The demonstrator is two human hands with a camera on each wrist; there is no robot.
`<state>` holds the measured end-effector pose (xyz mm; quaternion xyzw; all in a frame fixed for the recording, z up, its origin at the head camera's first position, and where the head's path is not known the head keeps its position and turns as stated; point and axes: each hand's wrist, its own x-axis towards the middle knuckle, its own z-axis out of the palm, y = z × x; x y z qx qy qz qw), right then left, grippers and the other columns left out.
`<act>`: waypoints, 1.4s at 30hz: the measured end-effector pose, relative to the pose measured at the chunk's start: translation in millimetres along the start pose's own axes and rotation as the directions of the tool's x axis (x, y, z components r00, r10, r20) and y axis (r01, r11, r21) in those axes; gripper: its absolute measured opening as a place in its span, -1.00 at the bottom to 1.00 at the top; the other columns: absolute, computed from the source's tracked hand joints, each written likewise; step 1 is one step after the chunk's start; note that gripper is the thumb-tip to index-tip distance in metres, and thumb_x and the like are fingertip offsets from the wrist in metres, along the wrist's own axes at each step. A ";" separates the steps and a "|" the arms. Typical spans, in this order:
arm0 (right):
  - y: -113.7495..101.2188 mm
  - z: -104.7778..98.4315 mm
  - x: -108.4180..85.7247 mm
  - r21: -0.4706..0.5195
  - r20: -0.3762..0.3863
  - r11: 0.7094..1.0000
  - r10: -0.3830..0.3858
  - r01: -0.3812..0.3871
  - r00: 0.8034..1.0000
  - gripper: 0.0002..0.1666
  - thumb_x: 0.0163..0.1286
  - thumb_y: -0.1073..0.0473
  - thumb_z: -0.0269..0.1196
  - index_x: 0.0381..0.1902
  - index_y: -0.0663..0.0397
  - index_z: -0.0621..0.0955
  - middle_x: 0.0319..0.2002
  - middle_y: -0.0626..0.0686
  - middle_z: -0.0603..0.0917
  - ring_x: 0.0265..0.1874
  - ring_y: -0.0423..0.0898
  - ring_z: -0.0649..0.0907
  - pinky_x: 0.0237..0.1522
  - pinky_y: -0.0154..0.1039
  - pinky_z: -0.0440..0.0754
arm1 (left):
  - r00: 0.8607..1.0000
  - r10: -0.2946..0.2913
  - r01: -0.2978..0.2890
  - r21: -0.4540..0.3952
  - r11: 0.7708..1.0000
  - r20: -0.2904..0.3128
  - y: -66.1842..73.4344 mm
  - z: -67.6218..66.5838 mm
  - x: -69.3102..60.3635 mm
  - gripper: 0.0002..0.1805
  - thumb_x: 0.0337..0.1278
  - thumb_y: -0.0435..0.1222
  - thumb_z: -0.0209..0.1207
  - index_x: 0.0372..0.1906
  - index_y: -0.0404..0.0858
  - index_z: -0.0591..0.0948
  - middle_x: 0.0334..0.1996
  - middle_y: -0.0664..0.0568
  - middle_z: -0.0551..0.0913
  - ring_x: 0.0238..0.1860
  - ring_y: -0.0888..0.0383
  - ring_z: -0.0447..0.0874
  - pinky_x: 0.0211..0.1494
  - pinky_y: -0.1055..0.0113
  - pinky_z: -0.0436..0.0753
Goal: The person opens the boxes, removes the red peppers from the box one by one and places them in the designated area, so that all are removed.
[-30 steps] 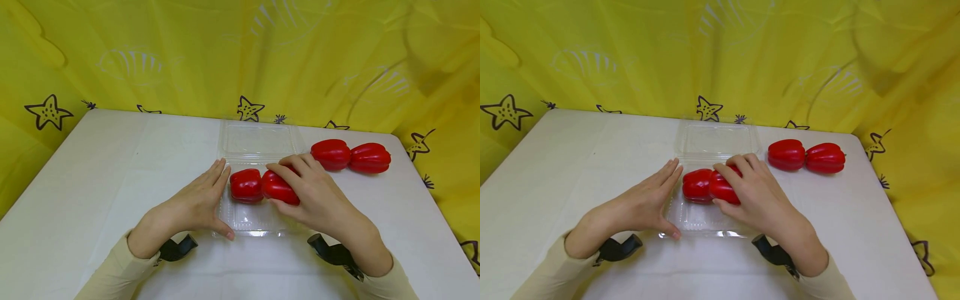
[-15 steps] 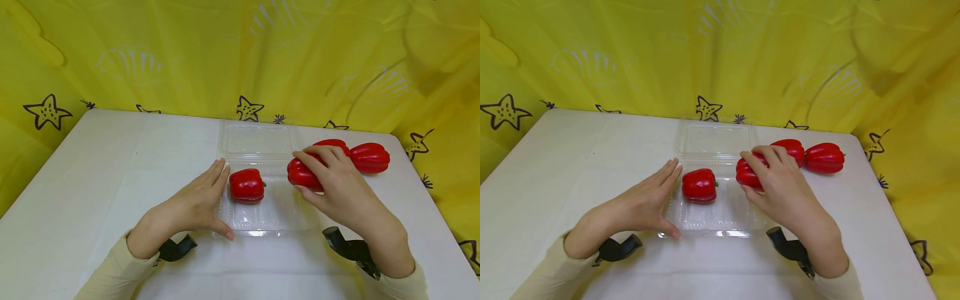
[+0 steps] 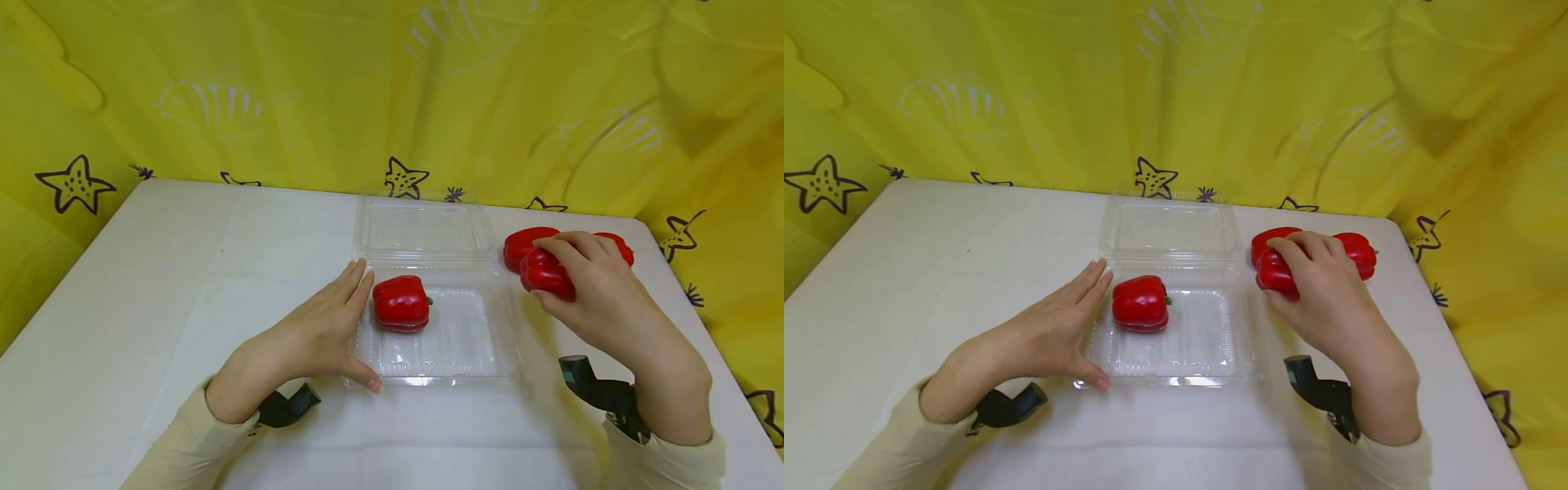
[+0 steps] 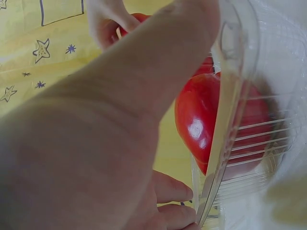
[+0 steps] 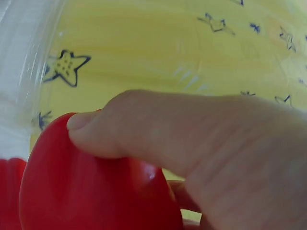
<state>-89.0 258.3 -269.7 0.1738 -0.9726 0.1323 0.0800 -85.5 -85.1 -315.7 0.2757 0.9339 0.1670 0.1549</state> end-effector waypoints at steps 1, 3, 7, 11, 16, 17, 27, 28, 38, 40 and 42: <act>2.9 0.3 0.3 0.000 0.012 1.000 0.009 -0.009 1.000 -0.20 0.03 0.23 0.52 0.24 0.26 0.48 0.17 0.32 0.47 0.16 0.37 0.33 -0.18 0.39 0.63 | 1.000 -0.005 0.005 0.000 1.000 0.003 -0.1 0.1 -0.1 0.54 -0.46 0.28 0.53 0.55 -0.42 -0.06 0.60 -0.26 -0.18 0.62 -0.15 -0.29 0.62 0.01 0.02; 7.5 1.4 1.0 -0.003 0.037 1.000 0.028 -0.028 0.999 -0.20 0.05 0.22 0.52 0.24 0.27 0.47 0.16 0.34 0.47 0.16 0.38 0.33 -0.16 0.38 0.64 | 1.000 -0.010 0.011 -0.003 1.000 0.008 -0.2 -0.1 -0.4 0.54 -0.46 0.28 0.52 0.56 -0.41 -0.06 0.60 -0.25 -0.18 0.62 -0.13 -0.29 0.62 0.01 0.01; 13.0 5.1 3.3 -0.004 0.098 0.998 0.069 -0.069 0.993 -0.20 0.09 0.19 0.50 0.26 0.27 0.45 0.16 0.37 0.46 0.17 0.40 0.32 -0.14 0.37 0.64 | 1.000 -0.004 0.004 0.002 1.000 0.009 -0.1 -0.8 -1.4 0.53 -0.43 0.29 0.52 0.55 -0.42 -0.06 0.60 -0.26 -0.18 0.62 -0.15 -0.29 0.62 0.01 0.01; 16.4 8.9 6.2 0.002 0.165 0.995 0.101 -0.103 0.981 -0.18 0.12 0.16 0.50 0.29 0.27 0.43 0.19 0.40 0.44 0.20 0.42 0.30 -0.10 0.37 0.64 | 1.000 0.003 -0.003 0.012 1.000 0.018 -0.8 -2.1 -1.8 0.51 -0.40 0.30 0.49 0.56 -0.42 -0.06 0.60 -0.25 -0.19 0.62 -0.14 -0.30 0.62 0.00 0.00; 20.0 11.4 9.2 0.000 0.258 0.988 0.152 -0.158 0.954 -0.11 0.12 0.14 0.49 0.35 0.27 0.37 0.23 0.45 0.38 0.21 0.44 0.29 -0.08 0.37 0.63 | 0.999 0.013 -0.014 0.023 1.000 0.038 -3.4 -4.2 -2.1 0.49 -0.34 0.31 0.46 0.57 -0.38 -0.08 0.61 -0.21 -0.20 0.63 -0.10 -0.31 0.63 0.01 -0.03; 20.8 12.0 9.9 -0.003 0.280 0.986 0.161 -0.167 0.946 -0.10 0.13 0.12 0.49 0.35 0.27 0.37 0.23 0.45 0.38 0.21 0.45 0.29 -0.08 0.36 0.64 | 0.999 0.016 -0.017 0.023 1.000 0.040 -3.8 -4.5 -2.1 0.48 -0.34 0.30 0.46 0.57 -0.38 -0.08 0.61 -0.21 -0.20 0.63 -0.10 -0.31 0.63 0.01 -0.03; 25.4 21.6 14.5 -0.015 0.411 0.976 0.204 -0.217 0.888 -0.05 0.08 0.04 0.52 0.35 0.26 0.37 0.25 0.46 0.37 0.18 0.45 0.31 -0.15 0.28 0.69 | 0.998 0.001 -0.003 0.035 0.999 0.058 -6.7 -8.6 -5.7 0.47 -0.33 0.28 0.46 0.57 -0.38 -0.08 0.61 -0.21 -0.19 0.63 -0.11 -0.27 0.63 -0.02 -0.02; 25.9 22.5 15.0 -0.018 0.419 0.976 0.206 -0.219 0.884 -0.05 0.07 0.04 0.53 0.35 0.26 0.38 0.23 0.46 0.38 0.17 0.45 0.32 -0.16 0.26 0.70 | 0.998 0.000 -0.003 0.038 0.999 0.061 -7.0 -9.3 -6.1 0.47 -0.33 0.28 0.46 0.57 -0.38 -0.08 0.61 -0.21 -0.18 0.62 -0.12 -0.26 0.63 -0.02 -0.02; 29.2 32.6 20.9 -0.037 0.456 0.980 0.192 -0.197 0.869 -0.09 0.05 0.01 0.53 0.29 0.24 0.43 0.16 0.42 0.47 0.11 0.41 0.41 -0.13 0.23 0.70 | 0.997 -0.007 0.005 0.028 1.000 0.073 -9.6 -13.3 -8.8 0.44 -0.32 0.23 0.48 0.56 -0.38 -0.06 0.61 -0.21 -0.16 0.62 -0.13 -0.25 0.62 -0.05 -0.02; 30.0 35.6 21.2 -0.039 0.473 0.980 0.191 -0.195 0.860 -0.08 0.04 -0.01 0.53 0.29 0.23 0.44 0.16 0.41 0.48 0.10 0.41 0.42 -0.12 0.23 0.70 | 0.997 -0.010 0.009 0.019 1.000 0.073 -8.8 -12.8 -8.9 0.45 -0.32 0.24 0.48 0.57 -0.37 -0.07 0.61 -0.21 -0.18 0.63 -0.12 -0.27 0.62 -0.07 -0.05; 30.4 37.2 20.7 -0.033 0.489 0.979 0.191 -0.201 0.851 -0.06 0.02 -0.03 0.53 0.30 0.22 0.43 0.16 0.41 0.48 0.11 0.41 0.42 -0.12 0.22 0.70 | 0.998 -0.014 0.014 0.005 1.000 0.067 -7.6 -12.1 -9.2 0.46 -0.33 0.26 0.48 0.57 -0.35 -0.08 0.61 -0.21 -0.19 0.63 -0.12 -0.29 0.63 -0.09 -0.08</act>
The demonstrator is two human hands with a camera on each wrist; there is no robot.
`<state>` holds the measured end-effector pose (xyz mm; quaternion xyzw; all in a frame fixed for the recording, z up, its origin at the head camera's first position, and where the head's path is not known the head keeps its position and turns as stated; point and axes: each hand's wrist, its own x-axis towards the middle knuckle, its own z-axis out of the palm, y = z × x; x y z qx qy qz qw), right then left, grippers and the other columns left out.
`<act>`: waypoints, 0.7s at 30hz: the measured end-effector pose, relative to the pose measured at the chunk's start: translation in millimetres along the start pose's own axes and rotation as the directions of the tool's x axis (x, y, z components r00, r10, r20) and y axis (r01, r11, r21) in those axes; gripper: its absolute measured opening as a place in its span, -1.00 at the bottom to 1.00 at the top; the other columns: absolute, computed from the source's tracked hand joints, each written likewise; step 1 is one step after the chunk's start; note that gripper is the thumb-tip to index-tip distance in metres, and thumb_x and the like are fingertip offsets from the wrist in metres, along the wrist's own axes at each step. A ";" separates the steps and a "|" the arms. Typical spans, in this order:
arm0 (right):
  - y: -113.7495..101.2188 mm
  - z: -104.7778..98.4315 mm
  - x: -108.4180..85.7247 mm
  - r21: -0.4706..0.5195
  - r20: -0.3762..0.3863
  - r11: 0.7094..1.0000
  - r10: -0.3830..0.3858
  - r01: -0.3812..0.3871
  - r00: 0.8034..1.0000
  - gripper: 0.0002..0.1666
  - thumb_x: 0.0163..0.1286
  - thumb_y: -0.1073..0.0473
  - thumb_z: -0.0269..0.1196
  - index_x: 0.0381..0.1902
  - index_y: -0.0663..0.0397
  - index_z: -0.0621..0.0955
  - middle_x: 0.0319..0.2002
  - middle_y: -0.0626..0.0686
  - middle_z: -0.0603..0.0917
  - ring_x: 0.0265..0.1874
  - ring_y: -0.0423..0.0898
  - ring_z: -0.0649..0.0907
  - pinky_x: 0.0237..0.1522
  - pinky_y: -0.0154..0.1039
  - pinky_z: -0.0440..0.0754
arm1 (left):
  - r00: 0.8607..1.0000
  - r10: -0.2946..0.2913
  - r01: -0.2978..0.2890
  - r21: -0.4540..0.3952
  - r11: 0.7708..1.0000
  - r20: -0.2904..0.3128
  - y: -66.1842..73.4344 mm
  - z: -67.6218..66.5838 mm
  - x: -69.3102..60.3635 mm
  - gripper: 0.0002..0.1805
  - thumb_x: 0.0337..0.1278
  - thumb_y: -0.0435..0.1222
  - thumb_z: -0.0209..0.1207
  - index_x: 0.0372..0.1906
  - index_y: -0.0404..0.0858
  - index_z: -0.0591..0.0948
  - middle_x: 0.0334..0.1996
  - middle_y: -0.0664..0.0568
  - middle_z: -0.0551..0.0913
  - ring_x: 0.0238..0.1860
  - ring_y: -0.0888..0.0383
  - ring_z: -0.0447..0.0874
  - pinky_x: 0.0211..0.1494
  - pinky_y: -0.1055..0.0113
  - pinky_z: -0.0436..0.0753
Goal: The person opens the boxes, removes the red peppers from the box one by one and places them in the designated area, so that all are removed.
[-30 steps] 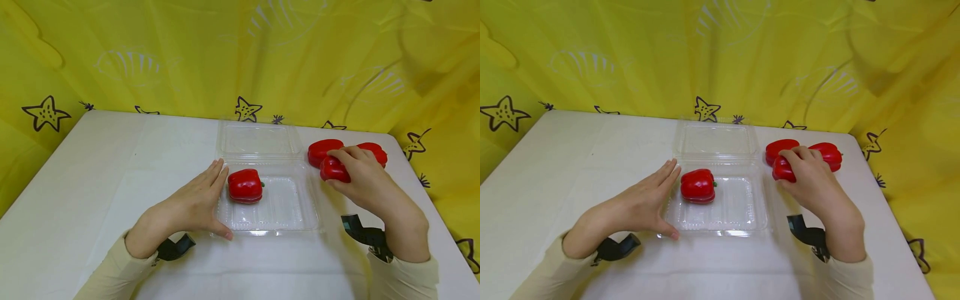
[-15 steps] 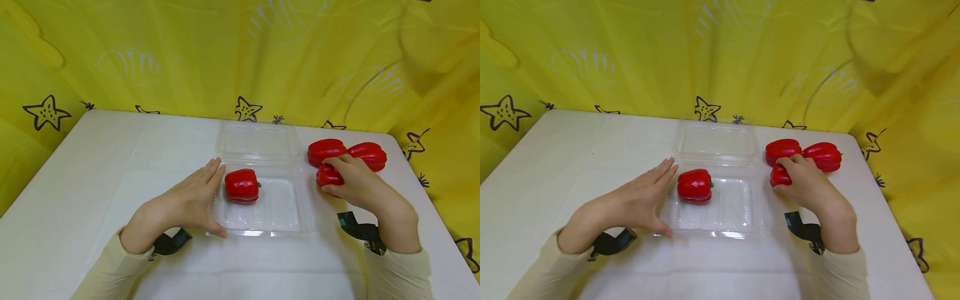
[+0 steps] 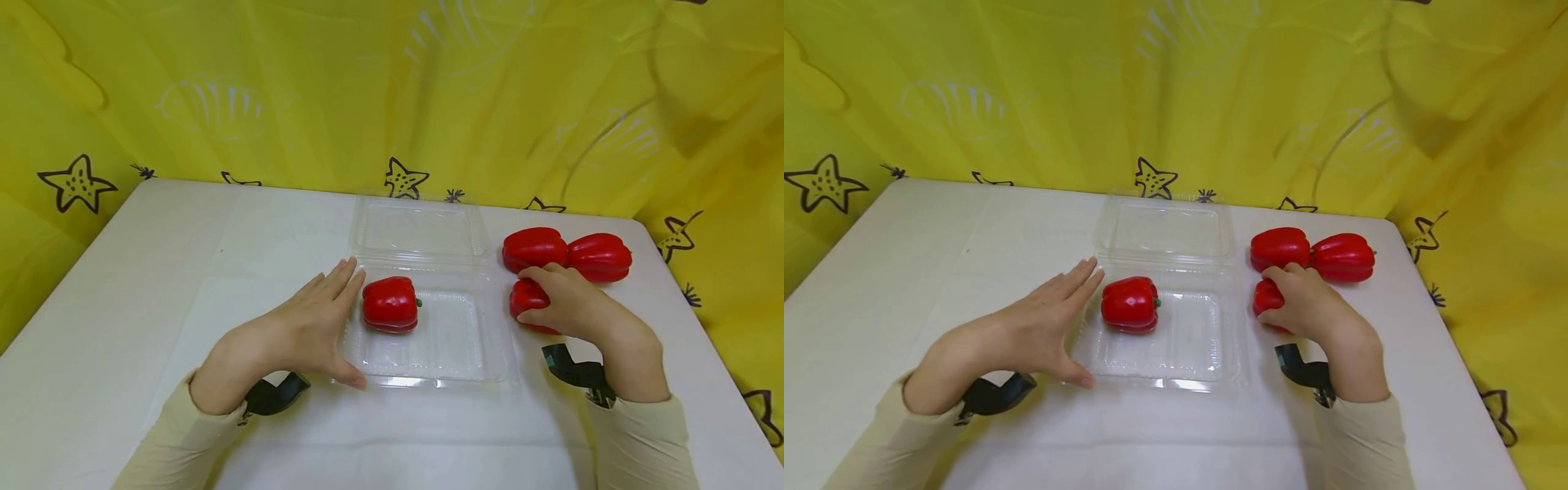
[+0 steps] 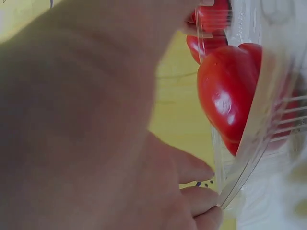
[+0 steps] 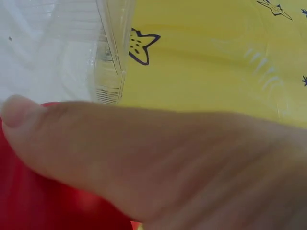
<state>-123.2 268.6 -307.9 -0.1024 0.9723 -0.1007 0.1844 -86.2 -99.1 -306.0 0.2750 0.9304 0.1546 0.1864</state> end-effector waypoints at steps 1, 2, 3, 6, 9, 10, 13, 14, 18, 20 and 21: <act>0.5 0.4 -0.1 0.002 0.009 1.000 0.000 0.000 1.000 -0.04 0.02 -0.04 0.53 0.31 0.21 0.42 0.17 0.41 0.47 0.11 0.41 0.41 -0.11 0.23 0.70 | 1.000 -0.001 0.001 -0.010 1.000 -0.005 0.9 0.5 0.0 0.47 -0.34 0.27 0.48 0.58 -0.34 -0.08 0.61 -0.21 -0.20 0.63 -0.12 -0.30 0.63 -0.09 -0.09; 1.0 0.5 -0.5 0.004 0.015 1.000 0.001 -0.001 1.000 -0.02 0.01 -0.06 0.53 0.32 0.21 0.41 0.17 0.42 0.46 0.11 0.42 0.40 -0.11 0.23 0.69 | 1.000 0.001 -0.001 -0.016 1.000 -0.011 1.7 0.8 -0.1 0.48 -0.35 0.28 0.48 0.58 -0.34 -0.09 0.61 -0.20 -0.21 0.63 -0.11 -0.31 0.63 -0.10 -0.10; 1.1 0.1 -1.2 0.006 0.019 1.000 0.006 -0.006 1.000 -0.01 0.01 -0.07 0.53 0.33 0.21 0.40 0.18 0.42 0.45 0.12 0.42 0.39 -0.11 0.24 0.69 | 1.000 0.007 -0.007 -0.020 1.000 -0.020 2.5 1.6 0.1 0.49 -0.37 0.29 0.48 0.58 -0.34 -0.09 0.61 -0.21 -0.21 0.63 -0.12 -0.31 0.62 -0.11 -0.10; 1.2 -2.2 -4.0 0.010 0.028 1.000 0.025 -0.026 0.999 0.05 0.02 -0.10 0.52 0.38 0.20 0.35 0.21 0.43 0.41 0.14 0.43 0.36 -0.09 0.28 0.67 | 1.000 0.015 -0.016 -0.032 0.999 -0.027 4.1 3.3 0.5 0.51 -0.39 0.29 0.50 0.58 -0.33 -0.10 0.61 -0.21 -0.24 0.63 -0.12 -0.34 0.62 -0.10 -0.10; 1.0 -4.5 -6.6 0.010 0.021 0.998 0.055 -0.056 0.998 0.07 0.01 -0.07 0.53 0.38 0.23 0.31 0.21 0.45 0.39 0.14 0.43 0.36 -0.09 0.30 0.66 | 1.000 0.017 -0.018 -0.027 0.999 -0.026 4.6 5.2 1.2 0.52 -0.40 0.27 0.51 0.58 -0.34 -0.11 0.61 -0.22 -0.25 0.63 -0.12 -0.35 0.62 -0.10 -0.07; 1.0 -5.2 -7.2 0.010 0.017 0.998 0.061 -0.062 0.998 0.06 0.02 -0.06 0.53 0.37 0.24 0.31 0.20 0.45 0.39 0.14 0.42 0.36 -0.09 0.30 0.66 | 1.000 0.012 -0.012 -0.027 1.000 -0.021 4.7 5.7 1.4 0.52 -0.40 0.27 0.51 0.58 -0.34 -0.11 0.61 -0.21 -0.26 0.63 -0.11 -0.37 0.62 -0.08 -0.07; 0.7 -6.8 -8.9 0.004 -0.006 0.998 0.061 -0.061 0.998 -0.02 0.04 0.00 0.53 0.31 0.27 0.35 0.15 0.44 0.42 0.10 0.39 0.41 -0.11 0.26 0.69 | 1.000 0.013 -0.013 -0.014 1.000 -0.021 4.4 6.7 2.0 0.52 -0.40 0.28 0.50 0.58 -0.35 -0.10 0.61 -0.22 -0.25 0.62 -0.12 -0.37 0.62 -0.06 -0.05; 0.7 -7.2 -9.3 -0.001 -0.015 0.999 0.054 -0.054 0.998 -0.05 0.04 0.01 0.53 0.29 0.27 0.37 0.15 0.44 0.43 0.09 0.38 0.42 -0.12 0.26 0.69 | 1.000 0.014 -0.014 -0.010 1.000 -0.021 4.4 6.9 2.2 0.51 -0.39 0.28 0.50 0.58 -0.35 -0.10 0.61 -0.23 -0.25 0.62 -0.12 -0.37 0.62 -0.06 -0.04; -1.1 -7.1 -9.1 -0.011 -0.038 0.999 0.033 -0.033 0.999 -0.11 0.03 0.09 0.54 0.27 0.24 0.43 0.18 0.42 0.43 0.11 0.39 0.41 -0.13 0.24 0.70 | 1.000 0.018 -0.018 0.006 1.000 -0.023 4.0 7.2 2.6 0.51 -0.39 0.30 0.49 0.57 -0.37 -0.09 0.61 -0.23 -0.24 0.62 -0.12 -0.35 0.62 -0.05 -0.03; -1.6 -6.3 -8.4 -0.008 -0.035 1.000 0.029 -0.029 0.999 -0.11 0.00 0.11 0.55 0.28 0.21 0.44 0.20 0.41 0.43 0.13 0.40 0.39 -0.14 0.24 0.71 | 1.000 0.020 -0.020 0.010 1.000 -0.022 4.0 7.1 2.6 0.52 -0.39 0.30 0.49 0.57 -0.37 -0.09 0.60 -0.24 -0.24 0.62 -0.13 -0.35 0.62 -0.05 -0.03; -2.0 -5.9 -8.2 -0.005 -0.031 0.999 0.031 -0.031 0.999 -0.11 0.00 0.13 0.55 0.28 0.20 0.44 0.21 0.40 0.42 0.14 0.40 0.38 -0.14 0.23 0.71 | 1.000 0.020 -0.020 0.013 1.000 -0.022 3.9 7.2 2.7 0.52 -0.39 0.30 0.49 0.57 -0.37 -0.09 0.60 -0.24 -0.24 0.62 -0.13 -0.35 0.62 -0.05 -0.03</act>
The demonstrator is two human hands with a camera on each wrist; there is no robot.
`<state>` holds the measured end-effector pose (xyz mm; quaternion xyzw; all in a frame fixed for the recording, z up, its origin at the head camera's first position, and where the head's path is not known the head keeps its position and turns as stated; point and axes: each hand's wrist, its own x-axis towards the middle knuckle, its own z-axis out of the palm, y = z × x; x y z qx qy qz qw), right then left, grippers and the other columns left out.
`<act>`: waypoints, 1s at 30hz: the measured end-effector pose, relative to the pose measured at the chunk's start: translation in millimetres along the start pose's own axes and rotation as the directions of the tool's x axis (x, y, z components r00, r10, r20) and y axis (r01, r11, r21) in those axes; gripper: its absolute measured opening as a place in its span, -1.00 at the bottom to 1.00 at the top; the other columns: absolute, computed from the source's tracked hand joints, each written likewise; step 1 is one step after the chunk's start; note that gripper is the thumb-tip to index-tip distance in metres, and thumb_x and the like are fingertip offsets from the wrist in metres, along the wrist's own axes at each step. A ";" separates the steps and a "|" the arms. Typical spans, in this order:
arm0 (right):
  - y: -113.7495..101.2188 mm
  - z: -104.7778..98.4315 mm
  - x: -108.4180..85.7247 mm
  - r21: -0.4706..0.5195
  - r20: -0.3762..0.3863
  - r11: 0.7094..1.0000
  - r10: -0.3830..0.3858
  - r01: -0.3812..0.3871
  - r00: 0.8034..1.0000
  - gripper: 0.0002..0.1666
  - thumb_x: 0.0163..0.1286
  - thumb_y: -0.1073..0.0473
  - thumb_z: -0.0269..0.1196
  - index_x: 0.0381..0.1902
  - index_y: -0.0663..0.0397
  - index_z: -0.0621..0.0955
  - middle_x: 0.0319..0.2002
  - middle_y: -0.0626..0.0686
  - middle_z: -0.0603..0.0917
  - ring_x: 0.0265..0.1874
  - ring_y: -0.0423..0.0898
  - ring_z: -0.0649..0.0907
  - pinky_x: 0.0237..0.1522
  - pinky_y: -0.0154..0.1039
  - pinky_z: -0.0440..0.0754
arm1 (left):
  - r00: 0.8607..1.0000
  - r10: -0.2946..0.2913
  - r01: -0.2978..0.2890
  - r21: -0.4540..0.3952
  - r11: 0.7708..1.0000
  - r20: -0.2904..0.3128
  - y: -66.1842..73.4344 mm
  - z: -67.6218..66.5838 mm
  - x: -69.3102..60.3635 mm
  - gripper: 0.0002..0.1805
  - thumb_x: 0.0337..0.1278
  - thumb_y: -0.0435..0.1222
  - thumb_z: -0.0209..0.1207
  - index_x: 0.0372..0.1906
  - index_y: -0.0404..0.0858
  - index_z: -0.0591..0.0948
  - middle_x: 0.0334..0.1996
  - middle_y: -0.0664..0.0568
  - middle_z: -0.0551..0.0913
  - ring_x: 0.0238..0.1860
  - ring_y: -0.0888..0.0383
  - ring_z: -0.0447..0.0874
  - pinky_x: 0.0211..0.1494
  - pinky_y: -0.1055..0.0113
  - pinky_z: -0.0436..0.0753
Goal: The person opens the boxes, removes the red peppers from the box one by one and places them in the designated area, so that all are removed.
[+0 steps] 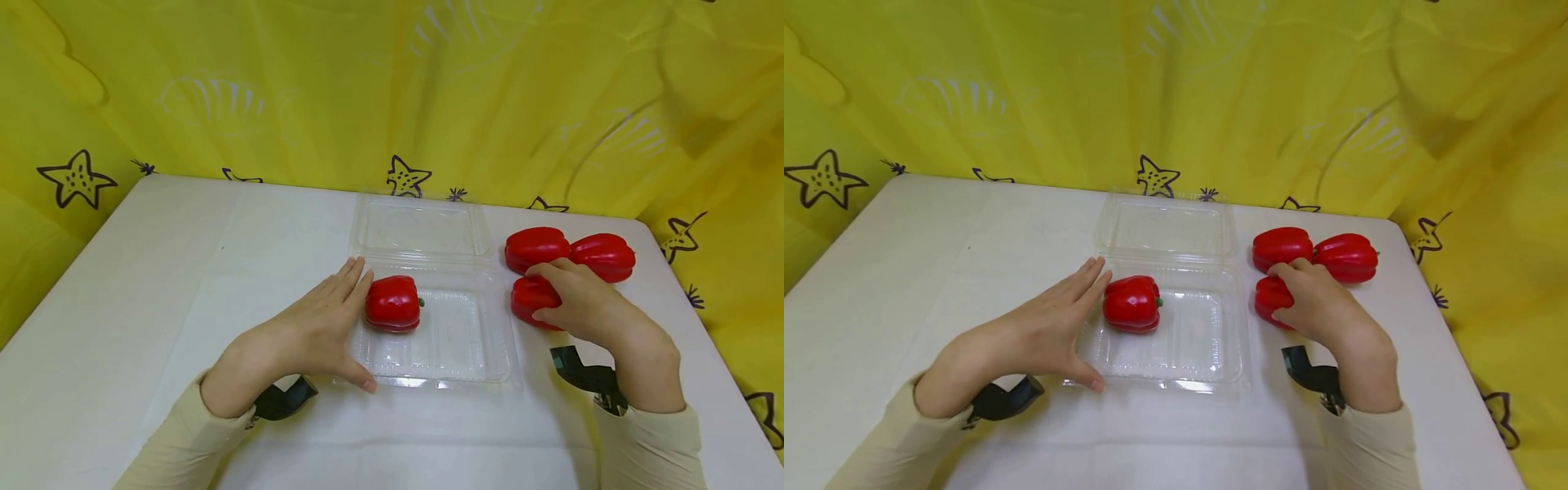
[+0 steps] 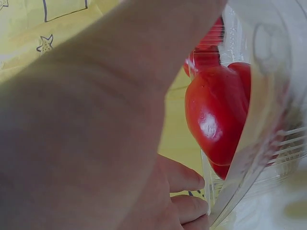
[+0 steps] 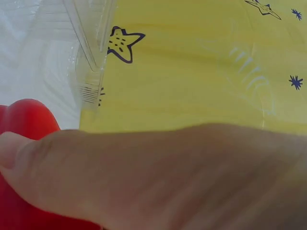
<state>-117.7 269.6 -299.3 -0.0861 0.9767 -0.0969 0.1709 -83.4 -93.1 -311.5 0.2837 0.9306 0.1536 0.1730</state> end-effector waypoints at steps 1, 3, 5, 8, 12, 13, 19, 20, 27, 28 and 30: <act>0.0 0.3 0.2 0.003 0.004 1.000 0.000 0.000 1.000 -0.11 0.00 0.14 0.55 0.28 0.19 0.44 0.22 0.40 0.42 0.15 0.41 0.38 -0.14 0.23 0.71 | 1.000 0.000 0.000 0.002 1.000 0.000 0.0 0.0 0.1 0.52 -0.39 0.30 0.49 0.57 -0.37 -0.09 0.60 -0.24 -0.24 0.62 -0.13 -0.35 0.62 -0.05 -0.03; 0.5 0.7 0.4 0.007 0.009 1.000 -0.005 0.005 1.000 -0.11 -0.01 0.14 0.56 0.28 0.18 0.45 0.21 0.41 0.43 0.14 0.41 0.37 -0.15 0.22 0.71 | 1.000 -0.001 0.001 0.003 1.000 0.000 0.1 -0.1 0.5 0.52 -0.40 0.30 0.49 0.57 -0.37 -0.08 0.60 -0.24 -0.23 0.62 -0.13 -0.35 0.62 -0.05 -0.03; 1.3 0.6 0.1 0.009 0.009 1.000 -0.010 0.010 1.000 -0.12 0.00 0.15 0.55 0.28 0.19 0.45 0.21 0.41 0.43 0.14 0.42 0.37 -0.15 0.22 0.71 | 1.000 -0.005 0.005 0.005 1.000 -0.002 0.1 0.0 0.9 0.52 -0.40 0.31 0.49 0.57 -0.37 -0.08 0.60 -0.24 -0.23 0.62 -0.13 -0.34 0.62 -0.05 -0.03; 1.5 -0.1 -1.4 0.009 0.003 1.000 -0.025 0.025 1.000 -0.14 0.05 0.12 0.53 0.29 0.20 0.44 0.21 0.42 0.43 0.13 0.42 0.36 -0.13 0.23 0.70 | 1.000 -0.009 0.009 0.008 1.000 -0.004 0.4 -0.2 0.9 0.52 -0.41 0.31 0.49 0.57 -0.37 -0.08 0.60 -0.24 -0.22 0.62 -0.13 -0.34 0.62 -0.05 -0.02; -1.2 -1.7 -5.7 0.009 -0.025 0.999 -0.039 0.039 0.999 -0.18 0.14 0.07 0.48 0.31 0.21 0.43 0.23 0.40 0.42 0.17 0.40 0.37 -0.06 0.28 0.67 | 1.000 -0.006 0.006 0.009 1.000 -0.006 0.7 0.0 1.1 0.52 -0.41 0.31 0.49 0.57 -0.38 -0.07 0.60 -0.24 -0.22 0.62 -0.13 -0.33 0.62 -0.05 -0.02; -2.3 -2.3 -6.9 0.010 -0.032 0.999 -0.039 0.040 0.999 -0.18 0.16 0.06 0.47 0.31 0.21 0.43 0.25 0.40 0.42 0.18 0.40 0.37 -0.04 0.30 0.65 | 1.000 -0.006 0.006 0.006 1.000 -0.006 0.8 0.1 1.4 0.52 -0.41 0.31 0.50 0.57 -0.38 -0.07 0.60 -0.24 -0.21 0.62 -0.13 -0.33 0.62 -0.05 -0.02; -12.9 -9.0 -13.9 0.002 -0.120 0.997 -0.073 0.074 0.990 -0.25 0.25 0.05 0.41 0.31 0.20 0.43 0.26 0.38 0.42 0.23 0.38 0.39 0.06 0.39 0.55 | 1.000 -0.016 0.016 0.005 1.000 0.000 1.6 -0.6 1.1 0.53 -0.42 0.31 0.50 0.57 -0.37 -0.09 0.61 -0.22 -0.23 0.63 -0.12 -0.35 0.62 -0.04 -0.03; -15.7 -10.1 -15.1 0.003 -0.149 0.995 -0.095 0.096 0.984 -0.27 0.26 0.06 0.40 0.30 0.20 0.43 0.25 0.37 0.43 0.23 0.37 0.41 0.08 0.38 0.55 | 1.000 -0.017 0.017 0.006 1.000 -0.002 1.5 -0.6 1.0 0.53 -0.42 0.31 0.50 0.57 -0.37 -0.09 0.61 -0.23 -0.23 0.63 -0.12 -0.35 0.63 -0.04 -0.03; -45.2 -8.2 -21.3 -0.005 -0.369 0.949 -0.294 0.314 0.882 -0.39 0.26 0.16 0.39 0.25 0.14 0.50 0.25 0.23 0.46 0.22 0.21 0.47 0.05 0.24 0.63 | 1.000 0.001 -0.001 0.003 1.000 -0.026 1.3 0.8 1.1 0.53 -0.45 0.29 0.52 0.56 -0.40 -0.05 0.60 -0.27 -0.18 0.62 -0.16 -0.29 0.62 -0.04 0.01; -49.2 -7.1 -22.0 -0.017 -0.394 0.942 -0.314 0.334 0.864 -0.39 0.25 0.17 0.40 0.25 0.12 0.50 0.26 0.21 0.46 0.22 0.19 0.48 0.04 0.21 0.65 | 1.000 0.006 -0.006 0.007 1.000 -0.030 1.4 1.0 1.1 0.53 -0.45 0.29 0.52 0.56 -0.41 -0.04 0.59 -0.28 -0.17 0.62 -0.17 -0.28 0.61 -0.05 0.02; -55.7 -5.3 -22.7 -0.035 -0.434 0.930 -0.344 0.366 0.833 -0.37 0.23 0.19 0.41 0.26 0.10 0.51 0.28 0.20 0.47 0.21 0.17 0.50 0.02 0.17 0.68 | 1.000 0.002 -0.001 0.008 1.000 -0.027 1.4 1.2 1.2 0.53 -0.46 0.30 0.52 0.56 -0.40 -0.05 0.60 -0.27 -0.17 0.62 -0.17 -0.29 0.61 -0.06 0.01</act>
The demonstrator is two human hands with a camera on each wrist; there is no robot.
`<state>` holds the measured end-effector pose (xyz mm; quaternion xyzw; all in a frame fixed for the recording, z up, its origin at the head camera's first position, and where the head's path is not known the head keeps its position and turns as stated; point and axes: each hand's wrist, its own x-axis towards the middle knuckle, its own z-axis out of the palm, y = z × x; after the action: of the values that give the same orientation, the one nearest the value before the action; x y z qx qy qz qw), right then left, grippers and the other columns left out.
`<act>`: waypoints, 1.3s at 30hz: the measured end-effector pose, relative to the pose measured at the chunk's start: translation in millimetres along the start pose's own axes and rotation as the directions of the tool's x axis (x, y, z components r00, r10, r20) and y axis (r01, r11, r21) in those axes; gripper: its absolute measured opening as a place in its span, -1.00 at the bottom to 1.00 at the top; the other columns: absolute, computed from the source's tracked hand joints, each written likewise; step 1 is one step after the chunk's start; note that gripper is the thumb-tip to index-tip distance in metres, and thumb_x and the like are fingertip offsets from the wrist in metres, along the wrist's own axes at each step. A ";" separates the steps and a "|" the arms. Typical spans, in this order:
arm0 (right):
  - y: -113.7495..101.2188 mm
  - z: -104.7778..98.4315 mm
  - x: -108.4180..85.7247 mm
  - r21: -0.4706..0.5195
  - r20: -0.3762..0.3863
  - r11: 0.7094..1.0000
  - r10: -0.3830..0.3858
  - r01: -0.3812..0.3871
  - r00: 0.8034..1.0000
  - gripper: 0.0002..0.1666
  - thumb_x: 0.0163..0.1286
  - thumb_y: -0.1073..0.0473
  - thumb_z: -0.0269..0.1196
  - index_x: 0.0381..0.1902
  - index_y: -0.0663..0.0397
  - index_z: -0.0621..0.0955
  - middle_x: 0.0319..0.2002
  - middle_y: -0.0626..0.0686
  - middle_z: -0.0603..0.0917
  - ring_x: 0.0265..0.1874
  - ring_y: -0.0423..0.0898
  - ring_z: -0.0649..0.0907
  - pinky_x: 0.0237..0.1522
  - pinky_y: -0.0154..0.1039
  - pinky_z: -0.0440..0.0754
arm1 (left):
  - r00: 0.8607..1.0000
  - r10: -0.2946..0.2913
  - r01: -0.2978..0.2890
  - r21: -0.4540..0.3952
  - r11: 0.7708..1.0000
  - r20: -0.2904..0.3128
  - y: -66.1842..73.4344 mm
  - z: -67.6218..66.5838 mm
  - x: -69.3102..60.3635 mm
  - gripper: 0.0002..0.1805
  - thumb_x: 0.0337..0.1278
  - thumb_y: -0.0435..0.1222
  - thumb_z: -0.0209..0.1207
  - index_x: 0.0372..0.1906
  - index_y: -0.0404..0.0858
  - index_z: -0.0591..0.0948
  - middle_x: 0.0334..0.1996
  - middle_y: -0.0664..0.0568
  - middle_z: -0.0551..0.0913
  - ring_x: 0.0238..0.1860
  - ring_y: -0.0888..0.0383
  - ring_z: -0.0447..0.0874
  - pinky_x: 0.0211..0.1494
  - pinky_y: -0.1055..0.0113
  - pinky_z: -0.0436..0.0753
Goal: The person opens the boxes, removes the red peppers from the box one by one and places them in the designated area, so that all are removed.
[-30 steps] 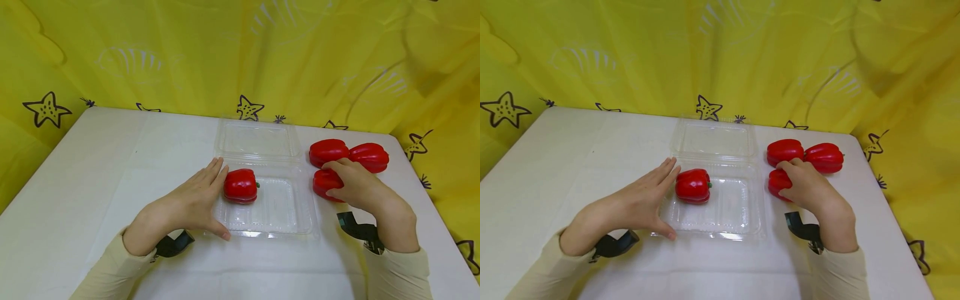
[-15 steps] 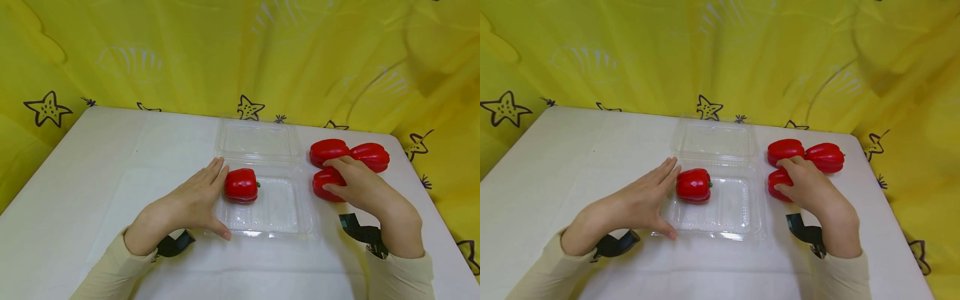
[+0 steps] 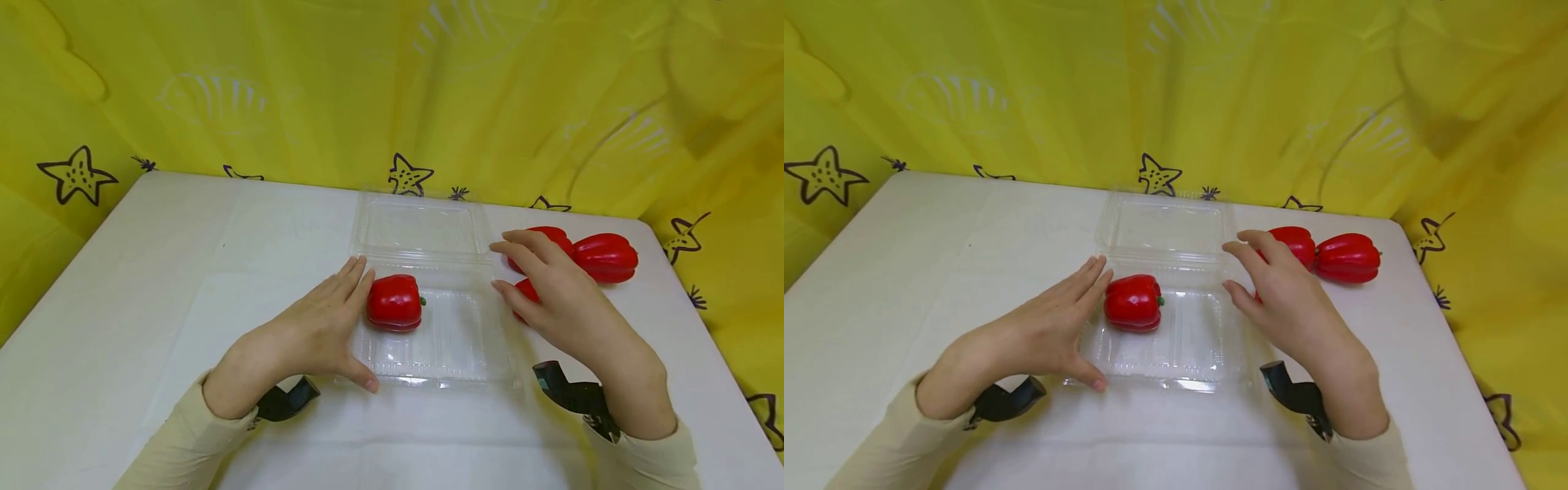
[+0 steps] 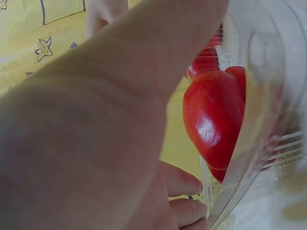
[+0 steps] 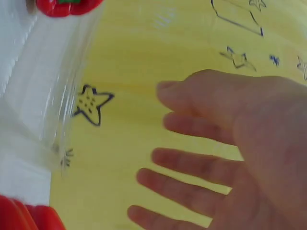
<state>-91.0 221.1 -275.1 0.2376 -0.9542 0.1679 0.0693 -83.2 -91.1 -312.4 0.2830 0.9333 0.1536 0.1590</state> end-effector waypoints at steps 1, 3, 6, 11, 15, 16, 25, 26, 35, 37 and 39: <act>-2.5 0.9 0.2 0.000 -0.022 1.000 -0.015 0.015 1.000 -0.37 0.22 0.21 0.42 0.25 0.10 0.52 0.28 0.19 0.47 0.20 0.16 0.51 0.01 0.15 0.69 | 1.000 -0.004 0.004 0.001 1.000 0.003 0.3 -0.2 0.1 0.54 -0.46 0.30 0.51 0.56 -0.39 -0.05 0.60 -0.26 -0.18 0.62 -0.16 -0.29 0.62 -0.06 0.00; -6.5 2.8 0.8 -0.001 -0.059 0.999 -0.045 0.045 0.997 -0.37 0.22 0.23 0.42 0.25 0.10 0.52 0.28 0.19 0.46 0.19 0.15 0.53 0.01 0.13 0.69 | 1.000 -0.011 0.011 -0.002 1.000 0.008 0.4 -0.6 0.4 0.54 -0.46 0.31 0.51 0.57 -0.38 -0.07 0.60 -0.25 -0.20 0.62 -0.15 -0.31 0.62 -0.07 -0.03; -10.8 6.9 2.1 -0.003 -0.100 0.996 -0.085 0.085 0.991 -0.38 0.21 0.25 0.42 0.24 0.13 0.52 0.28 0.19 0.47 0.16 0.14 0.55 -0.01 0.07 0.71 | 1.000 -0.020 0.020 -0.022 1.000 0.019 -0.3 -1.0 0.6 0.55 -0.47 0.31 0.51 0.58 -0.35 -0.09 0.61 -0.22 -0.23 0.62 -0.13 -0.34 0.62 -0.07 -0.07; -18.9 14.4 3.4 -0.015 -0.102 0.993 -0.122 0.121 0.987 -0.36 0.21 0.22 0.43 0.25 0.09 0.51 0.29 0.17 0.47 0.12 0.10 0.58 -0.18 -0.05 0.77 | 1.000 -0.008 0.009 -0.047 0.999 0.015 -4.3 -2.4 -0.8 0.56 -0.47 0.30 0.51 0.58 -0.34 -0.11 0.61 -0.22 -0.25 0.62 -0.13 -0.37 0.62 -0.09 -0.07; -27.4 18.8 5.1 -0.021 -0.092 0.988 -0.157 0.156 0.983 -0.35 0.24 0.16 0.41 0.28 0.04 0.48 0.32 0.15 0.45 0.19 0.10 0.55 -0.18 -0.06 0.77 | 1.000 -0.010 0.010 -0.031 0.999 0.015 -5.7 -4.1 -2.3 0.55 -0.47 0.27 0.53 0.57 -0.36 -0.10 0.61 -0.24 -0.22 0.62 -0.15 -0.33 0.62 -0.10 -0.04; -29.4 20.1 5.8 -0.021 -0.094 0.985 -0.171 0.170 0.981 -0.34 0.24 0.16 0.41 0.29 0.04 0.48 0.33 0.15 0.44 0.21 0.11 0.54 -0.15 -0.05 0.77 | 1.000 -0.009 0.010 -0.026 1.000 0.013 -6.2 -3.7 -2.4 0.55 -0.47 0.26 0.54 0.57 -0.37 -0.09 0.60 -0.25 -0.20 0.62 -0.16 -0.32 0.61 -0.11 -0.03; -47.7 39.1 10.1 0.022 -0.023 0.969 -0.247 0.247 0.969 -0.29 0.24 0.11 0.42 0.32 0.09 0.46 0.36 0.17 0.43 0.32 0.11 0.48 0.15 0.03 0.65 | 1.000 -0.020 0.020 -0.011 1.000 0.007 -3.4 -2.1 0.1 0.55 -0.49 0.27 0.55 0.56 -0.40 -0.06 0.60 -0.26 -0.18 0.62 -0.17 -0.28 0.62 -0.08 -0.02; -49.8 41.8 10.5 0.026 -0.009 0.966 -0.256 0.256 0.967 -0.29 0.24 0.10 0.42 0.33 0.09 0.46 0.36 0.16 0.43 0.32 0.11 0.47 0.16 0.03 0.64 | 1.000 -0.018 0.018 -0.008 1.000 0.005 -3.2 -2.1 0.2 0.55 -0.49 0.26 0.55 0.56 -0.41 -0.05 0.60 -0.26 -0.18 0.62 -0.18 -0.27 0.61 -0.08 -0.01; -57.7 67.5 15.1 0.050 0.079 0.957 -0.290 0.286 0.954 -0.32 0.26 0.10 0.40 0.30 0.12 0.48 0.38 0.13 0.40 0.38 0.05 0.39 0.34 -0.01 0.51 | 1.000 -0.004 0.004 -0.004 1.000 -0.010 -2.9 -2.5 0.3 0.53 -0.48 0.26 0.55 0.55 -0.43 -0.02 0.59 -0.28 -0.14 0.61 -0.19 -0.23 0.61 -0.07 0.03; -58.0 74.5 16.3 0.039 0.097 0.958 -0.288 0.286 0.953 -0.30 0.24 0.11 0.40 0.32 0.12 0.47 0.39 0.13 0.38 0.41 0.07 0.34 0.37 0.01 0.47 | 1.000 -0.002 0.002 0.000 1.000 -0.009 -2.8 -2.4 0.3 0.53 -0.49 0.26 0.54 0.55 -0.43 -0.02 0.59 -0.29 -0.14 0.61 -0.19 -0.23 0.61 -0.06 0.03; -58.7 80.6 17.5 0.035 0.113 0.957 -0.288 0.286 0.951 -0.25 0.23 0.12 0.41 0.36 0.13 0.43 0.42 0.14 0.36 0.45 0.11 0.30 0.41 0.04 0.42 | 1.000 0.003 -0.003 0.006 1.000 -0.011 -2.6 -2.5 0.3 0.53 -0.49 0.27 0.54 0.54 -0.44 -0.02 0.59 -0.29 -0.13 0.61 -0.19 -0.23 0.61 -0.06 0.04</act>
<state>-82.6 136.4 -329.8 0.3840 -0.9103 0.1503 0.0349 -85.7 -93.5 -311.1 0.2838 0.9343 0.1525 0.1526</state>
